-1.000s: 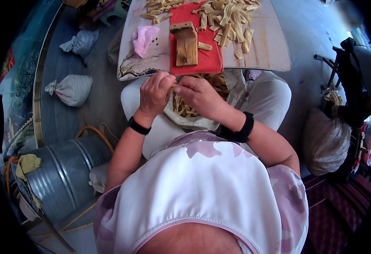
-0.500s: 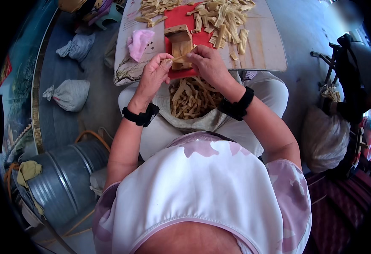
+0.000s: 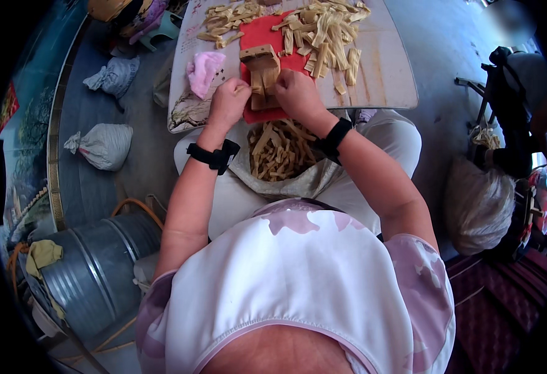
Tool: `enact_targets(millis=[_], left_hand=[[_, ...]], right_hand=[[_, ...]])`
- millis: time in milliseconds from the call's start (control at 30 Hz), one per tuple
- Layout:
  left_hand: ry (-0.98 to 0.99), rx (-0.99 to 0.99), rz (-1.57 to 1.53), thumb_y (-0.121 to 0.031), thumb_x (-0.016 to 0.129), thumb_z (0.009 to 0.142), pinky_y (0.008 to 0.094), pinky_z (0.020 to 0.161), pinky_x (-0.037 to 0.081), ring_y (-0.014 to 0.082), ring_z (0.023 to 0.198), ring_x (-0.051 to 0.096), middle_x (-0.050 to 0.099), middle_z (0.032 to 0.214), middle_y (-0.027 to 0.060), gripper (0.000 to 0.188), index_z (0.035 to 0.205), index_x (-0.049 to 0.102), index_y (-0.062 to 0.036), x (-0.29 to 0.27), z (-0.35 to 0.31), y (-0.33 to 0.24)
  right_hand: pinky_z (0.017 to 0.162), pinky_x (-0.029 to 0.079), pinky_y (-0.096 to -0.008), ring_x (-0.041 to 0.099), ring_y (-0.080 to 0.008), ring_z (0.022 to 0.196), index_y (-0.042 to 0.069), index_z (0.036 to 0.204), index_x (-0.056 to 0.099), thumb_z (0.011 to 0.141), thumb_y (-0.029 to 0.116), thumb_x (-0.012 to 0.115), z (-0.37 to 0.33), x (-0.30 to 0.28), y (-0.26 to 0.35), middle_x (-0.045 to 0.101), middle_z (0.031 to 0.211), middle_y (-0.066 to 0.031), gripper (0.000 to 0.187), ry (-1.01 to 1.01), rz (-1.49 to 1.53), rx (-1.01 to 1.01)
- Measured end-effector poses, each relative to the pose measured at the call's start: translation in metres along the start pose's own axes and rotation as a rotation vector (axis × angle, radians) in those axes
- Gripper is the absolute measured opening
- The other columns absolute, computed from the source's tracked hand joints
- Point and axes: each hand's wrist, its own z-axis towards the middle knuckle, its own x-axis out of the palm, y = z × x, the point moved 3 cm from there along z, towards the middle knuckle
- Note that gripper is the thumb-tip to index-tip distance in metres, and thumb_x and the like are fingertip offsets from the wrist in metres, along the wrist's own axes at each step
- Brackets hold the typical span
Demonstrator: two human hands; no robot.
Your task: The person assembles small wooden or bamboo strips into knots or structural pieces by hand, taking components from a bag and placing completed units onto a small red wooden stand on a table.
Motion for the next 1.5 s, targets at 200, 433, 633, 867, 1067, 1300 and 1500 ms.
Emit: enact_targets(millis=[200, 433, 633, 867, 1067, 1300, 1500], left_hand=[[0.11, -0.202, -0.196, -0.026, 0.074, 0.122, 0.0252, 0.073, 0.054, 0.0047, 0.081, 0.065, 0.072, 0.098, -0.0044, 0.027, 0.141, 0.083, -0.0095, 0.074, -0.034, 0.03], [0.295, -0.345, -0.573, -0.01, 0.07, 0.123, 0.0252, 0.084, 0.062, 0.0088, 0.095, 0.077, 0.083, 0.116, 0.0028, 0.035, 0.157, 0.078, -0.0046, 0.098, -0.104, -0.015], [0.155, -0.306, -0.481, -0.018, 0.068, 0.127, 0.0319, 0.097, 0.066, 0.0144, 0.111, 0.083, 0.085, 0.142, 0.0055, 0.042, 0.168, 0.073, -0.0079, 0.072, -0.121, 0.015], [-0.041, -0.513, -0.826, -0.032, 0.07, 0.129, 0.0364, 0.082, 0.062, 0.016, 0.082, 0.072, 0.063, 0.085, -0.0052, 0.033, 0.14, 0.079, -0.0026, -0.017, -0.134, 0.078], [-0.132, -0.539, -0.997, -0.032, 0.07, 0.129, 0.0352, 0.07, 0.053, 0.0144, 0.07, 0.062, 0.046, 0.073, -0.0061, 0.032, 0.132, 0.079, -0.0018, -0.014, -0.161, 0.072], [-0.148, -0.575, -0.962, -0.031, 0.07, 0.129, 0.0377, 0.066, 0.053, 0.0153, 0.064, 0.06, 0.046, 0.072, -0.0053, 0.031, 0.133, 0.08, -0.0019, -0.006, -0.164, 0.063], [-0.137, -0.547, -0.971, -0.032, 0.072, 0.128, 0.0366, 0.067, 0.055, 0.0146, 0.066, 0.062, 0.048, 0.073, -0.0054, 0.031, 0.134, 0.082, -0.0029, -0.008, -0.161, 0.086]], right_hand=[[0.087, 0.064, -0.0555, 0.083, -0.0498, 0.095, -0.003, 0.116, 0.08, 0.113, 0.025, 0.073, -0.012, -0.029, -0.123, 0.082, 0.097, -0.0284, 0.028, 0.1, 0.018, 0.025], [0.084, 0.065, -0.035, 0.079, -0.0156, 0.094, 0.002, 0.141, 0.081, 0.126, 0.031, 0.076, 0.017, -0.113, -0.108, 0.085, 0.109, -0.0064, 0.033, 0.317, 0.202, 0.072], [0.109, 0.065, -0.0378, 0.081, -0.0185, 0.124, 0.003, 0.159, 0.077, 0.126, 0.028, 0.076, -0.006, -0.119, -0.016, 0.089, 0.136, -0.0086, 0.041, 0.215, 0.164, -0.074], [0.101, 0.068, -0.0515, 0.083, -0.047, 0.113, -0.001, 0.137, 0.08, 0.12, 0.015, 0.071, -0.117, 0.016, -0.117, 0.086, 0.121, -0.0265, 0.025, 0.93, -0.198, -0.131], [0.1, 0.068, -0.0614, 0.085, -0.051, 0.113, 0.003, 0.134, 0.077, 0.114, 0.011, 0.062, -0.13, 0.131, -0.208, 0.087, 0.121, -0.0277, 0.027, 0.911, -0.413, -0.261], [0.099, 0.072, -0.0565, 0.088, -0.0452, 0.118, 0.005, 0.138, 0.084, 0.11, 0.01, 0.072, -0.125, 0.18, -0.287, 0.091, 0.123, -0.0216, 0.031, 0.732, -0.614, -0.466], [0.105, 0.071, -0.0525, 0.087, -0.0408, 0.124, 0.01, 0.124, 0.092, 0.109, 0.012, 0.076, -0.133, 0.152, -0.264, 0.088, 0.138, -0.0174, 0.022, 0.886, -0.945, -0.256]])
